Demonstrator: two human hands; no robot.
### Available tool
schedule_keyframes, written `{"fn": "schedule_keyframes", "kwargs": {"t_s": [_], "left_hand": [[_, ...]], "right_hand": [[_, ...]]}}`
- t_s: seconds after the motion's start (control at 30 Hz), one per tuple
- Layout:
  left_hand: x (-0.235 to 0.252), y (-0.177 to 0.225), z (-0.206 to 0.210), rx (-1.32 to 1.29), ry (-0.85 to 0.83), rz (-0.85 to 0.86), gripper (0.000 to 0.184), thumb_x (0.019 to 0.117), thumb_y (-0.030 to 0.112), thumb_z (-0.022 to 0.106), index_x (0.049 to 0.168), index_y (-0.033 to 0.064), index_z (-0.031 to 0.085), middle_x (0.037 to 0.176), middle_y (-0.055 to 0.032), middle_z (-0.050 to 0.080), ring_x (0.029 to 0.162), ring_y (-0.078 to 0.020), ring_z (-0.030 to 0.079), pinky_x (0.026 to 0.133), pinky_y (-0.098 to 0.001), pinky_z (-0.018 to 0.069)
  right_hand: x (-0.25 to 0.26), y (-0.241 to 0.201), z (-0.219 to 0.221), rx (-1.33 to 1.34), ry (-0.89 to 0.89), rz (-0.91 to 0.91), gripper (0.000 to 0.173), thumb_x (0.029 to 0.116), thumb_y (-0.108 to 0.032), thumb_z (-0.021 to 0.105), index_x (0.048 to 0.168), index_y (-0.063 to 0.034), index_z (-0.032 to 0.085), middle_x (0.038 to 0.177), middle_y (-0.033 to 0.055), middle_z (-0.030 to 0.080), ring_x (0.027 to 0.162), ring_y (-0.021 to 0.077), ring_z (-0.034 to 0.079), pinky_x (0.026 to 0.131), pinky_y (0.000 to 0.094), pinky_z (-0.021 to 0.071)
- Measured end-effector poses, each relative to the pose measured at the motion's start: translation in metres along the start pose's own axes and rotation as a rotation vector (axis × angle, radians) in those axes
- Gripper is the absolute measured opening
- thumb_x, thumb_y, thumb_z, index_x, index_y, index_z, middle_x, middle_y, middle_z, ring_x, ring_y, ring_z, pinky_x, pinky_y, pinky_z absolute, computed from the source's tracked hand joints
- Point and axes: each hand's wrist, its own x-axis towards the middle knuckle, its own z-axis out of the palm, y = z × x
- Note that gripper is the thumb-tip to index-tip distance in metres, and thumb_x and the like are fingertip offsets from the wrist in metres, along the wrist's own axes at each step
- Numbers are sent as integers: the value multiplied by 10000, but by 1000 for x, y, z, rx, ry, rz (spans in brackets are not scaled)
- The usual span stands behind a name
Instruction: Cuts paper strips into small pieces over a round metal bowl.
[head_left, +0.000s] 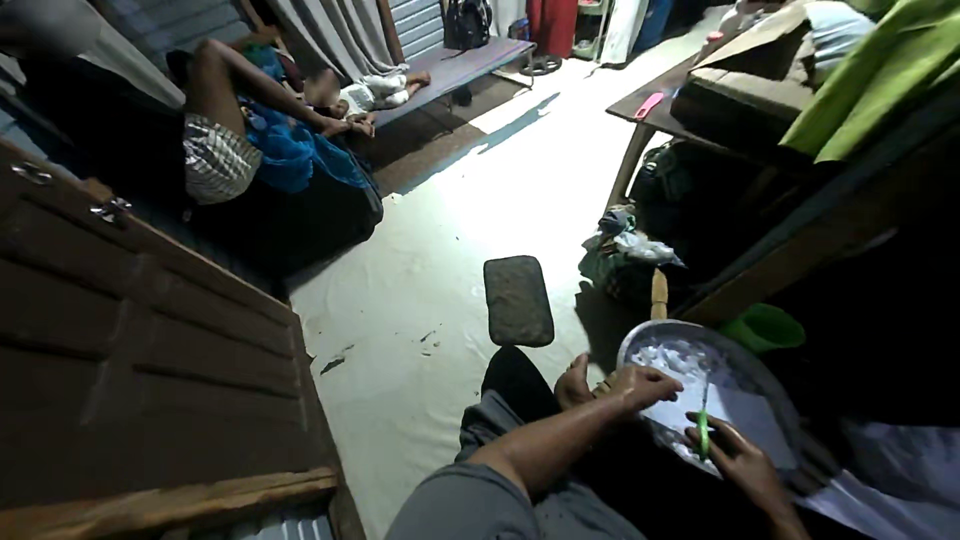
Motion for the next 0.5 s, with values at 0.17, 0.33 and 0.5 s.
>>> {"fn": "schedule_keyframes", "kwargs": {"t_s": [0.17, 0.33, 0.5], "left_hand": [[-1, -2, -1, 23, -9, -44, 292, 1048, 182, 575, 1134, -74, 685, 975, -144, 709, 860, -140, 638, 848, -334, 518], [-4, -1, -1, -7, 8, -93, 265, 1041, 158, 583, 1132, -73, 677, 966, -127, 697, 832, -109, 618, 810, -293, 510], [-6, -2, -1, -18, 14, -82, 240, 1041, 125, 577, 1123, -79, 676, 937, -108, 691, 803, -88, 611, 789, -268, 512]], "right_hand": [[2, -5, 4, -48, 35, 29, 367, 914, -164, 678, 1212, 49, 648, 892, 103, 710, 703, 89, 647, 702, 286, 566], [2, -4, 7, -48, 37, 64, 376, 907, -198, 696, 1214, 18, 664, 906, 114, 721, 713, 127, 665, 719, 338, 576], [0, -3, 7, -57, 47, 83, 350, 917, -162, 706, 1214, 18, 662, 881, 116, 713, 708, 149, 660, 713, 358, 567]]}}
